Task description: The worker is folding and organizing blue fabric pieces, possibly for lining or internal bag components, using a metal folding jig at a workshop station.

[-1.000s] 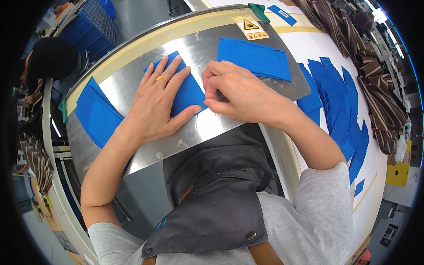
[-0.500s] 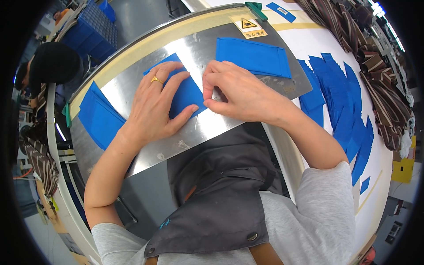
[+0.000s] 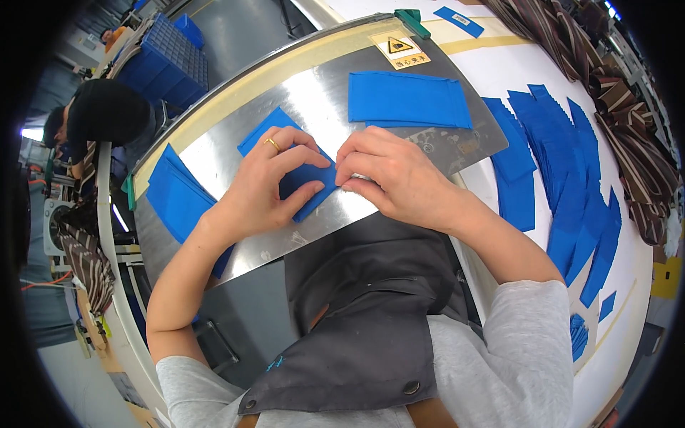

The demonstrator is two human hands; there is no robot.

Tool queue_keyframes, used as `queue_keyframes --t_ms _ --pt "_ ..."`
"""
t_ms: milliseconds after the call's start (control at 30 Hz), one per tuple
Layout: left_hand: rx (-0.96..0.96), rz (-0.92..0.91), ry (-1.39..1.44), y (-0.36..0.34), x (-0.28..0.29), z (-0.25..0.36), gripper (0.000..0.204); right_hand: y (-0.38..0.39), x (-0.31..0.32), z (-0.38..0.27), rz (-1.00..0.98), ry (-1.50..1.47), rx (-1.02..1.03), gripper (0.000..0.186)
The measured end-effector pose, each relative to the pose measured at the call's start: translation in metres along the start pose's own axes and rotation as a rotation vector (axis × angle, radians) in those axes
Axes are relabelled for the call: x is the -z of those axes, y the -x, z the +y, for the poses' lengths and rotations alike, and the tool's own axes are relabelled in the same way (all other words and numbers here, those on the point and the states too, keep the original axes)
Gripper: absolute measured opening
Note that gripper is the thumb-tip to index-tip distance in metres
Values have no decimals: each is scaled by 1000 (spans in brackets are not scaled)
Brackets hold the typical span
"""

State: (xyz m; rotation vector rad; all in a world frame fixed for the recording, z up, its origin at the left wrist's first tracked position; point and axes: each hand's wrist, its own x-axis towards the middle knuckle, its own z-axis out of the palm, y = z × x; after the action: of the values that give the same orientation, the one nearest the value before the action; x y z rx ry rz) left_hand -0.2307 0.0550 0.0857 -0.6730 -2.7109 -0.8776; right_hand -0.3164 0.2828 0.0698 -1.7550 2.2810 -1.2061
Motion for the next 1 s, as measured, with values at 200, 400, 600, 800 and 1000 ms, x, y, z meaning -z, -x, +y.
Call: queue_keyframes --t_ms 200,400,600,800,1000 --pt "137 -102 40 -9 4 12 28 -2 4 0 -16 -20 18 7" --pt "140 4 24 -4 -10 11 31 -12 8 -3 -43 -121 -125 16" --pt "170 51 -33 -4 -17 14 32 -18 10 -3 -68 -93 -180 12" --pt "155 89 -45 -3 -22 13 31 -28 15 -1 -189 -95 -234 17" --pt "92 124 -38 0 -24 10 27 -24 20 -3 -135 -224 -355 14"
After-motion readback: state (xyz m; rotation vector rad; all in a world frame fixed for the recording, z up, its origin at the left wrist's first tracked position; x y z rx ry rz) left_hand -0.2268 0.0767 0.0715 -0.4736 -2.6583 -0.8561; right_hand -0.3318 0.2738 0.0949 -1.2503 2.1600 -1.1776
